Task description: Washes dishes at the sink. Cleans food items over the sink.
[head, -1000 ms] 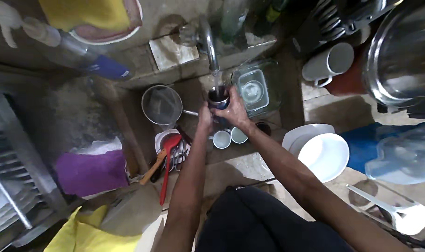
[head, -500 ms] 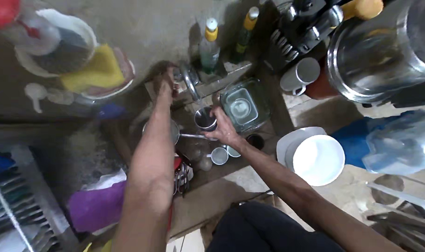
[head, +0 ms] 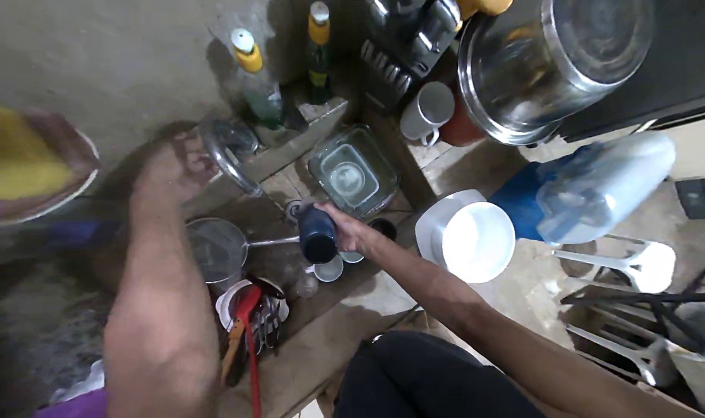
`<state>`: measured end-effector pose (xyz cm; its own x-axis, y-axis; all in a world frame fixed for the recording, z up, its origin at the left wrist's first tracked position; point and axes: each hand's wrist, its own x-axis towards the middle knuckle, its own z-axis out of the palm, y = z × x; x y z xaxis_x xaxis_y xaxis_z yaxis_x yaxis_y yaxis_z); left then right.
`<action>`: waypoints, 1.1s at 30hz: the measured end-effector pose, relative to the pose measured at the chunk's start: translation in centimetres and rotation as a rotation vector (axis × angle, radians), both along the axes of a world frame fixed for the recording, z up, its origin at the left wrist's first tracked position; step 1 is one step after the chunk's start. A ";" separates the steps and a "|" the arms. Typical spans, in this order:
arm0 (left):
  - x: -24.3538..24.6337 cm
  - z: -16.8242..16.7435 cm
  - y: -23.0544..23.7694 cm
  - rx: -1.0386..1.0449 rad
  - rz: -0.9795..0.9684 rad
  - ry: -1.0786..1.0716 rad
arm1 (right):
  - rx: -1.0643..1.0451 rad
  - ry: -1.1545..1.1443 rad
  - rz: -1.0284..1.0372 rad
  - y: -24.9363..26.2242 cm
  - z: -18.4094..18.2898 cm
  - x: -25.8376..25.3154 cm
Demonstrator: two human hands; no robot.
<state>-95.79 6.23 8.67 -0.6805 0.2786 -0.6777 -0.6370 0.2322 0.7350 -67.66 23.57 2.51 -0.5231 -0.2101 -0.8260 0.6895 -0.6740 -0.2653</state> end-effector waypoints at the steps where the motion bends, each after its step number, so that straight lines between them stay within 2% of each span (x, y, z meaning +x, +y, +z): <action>1: 0.1 -0.3 -0.1 0.022 0.006 0.011 | 0.009 -0.001 0.011 0.2 0.3 0.3; 3: 0.3 -0.7 -0.2 0.051 0.021 0.029 | 0.081 0.034 -0.010 0.7 1.3 1.2; 5: 1.1 -0.7 0.0 0.007 0.039 0.080 | 0.258 0.128 -0.115 1.7 3.1 2.5; 7: 2.4 -0.8 0.2 -0.073 0.075 0.161 | 0.614 0.273 -0.184 3.1 5.4 4.9; 9: 4.8 -0.9 0.6 -0.134 0.128 0.259 | 1.012 0.379 -0.111 5.5 7.8 8.1; 12: 9.8 -1.5 0.7 -0.185 0.215 0.359 | 1.407 0.472 -0.063 9.4 10.6 11.6; 14: 13.7 -1.9 0.4 -0.194 0.147 0.384 | 1.607 0.479 -0.118 11.9 11.6 13.2; 17: 20.2 -1.2 0.2 -0.232 -0.106 0.384 | 1.847 0.387 -0.250 15.5 11.4 14.4; 20: 23.5 -3.9 0.8 -0.244 -0.201 0.492 | 1.933 0.221 -0.302 18.2 10.3 15.2; 22: 26.9 -1.3 0.9 -0.251 -0.394 0.447 | 1.940 0.135 -0.298 19.2 9.6 15.4; 24: 29.5 -0.7 1.9 -0.243 -0.525 0.495 | 1.928 0.088 -0.297 19.9 9.3 15.4; 30: 31.3 -7.0 9.9 -0.291 -0.958 0.777 | 1.923 0.005 -0.288 21.0 8.7 14.7; 33: 32.4 -8.6 12.2 -0.309 -1.070 0.823 | 1.870 -0.003 -0.283 21.2 8.7 15.4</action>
<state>-63.38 18.48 0.09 -0.4631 0.8269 -0.3190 0.5403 0.5487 0.6380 -52.27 44.79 11.20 -0.3748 0.9165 0.1399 0.6271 0.3618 -0.6899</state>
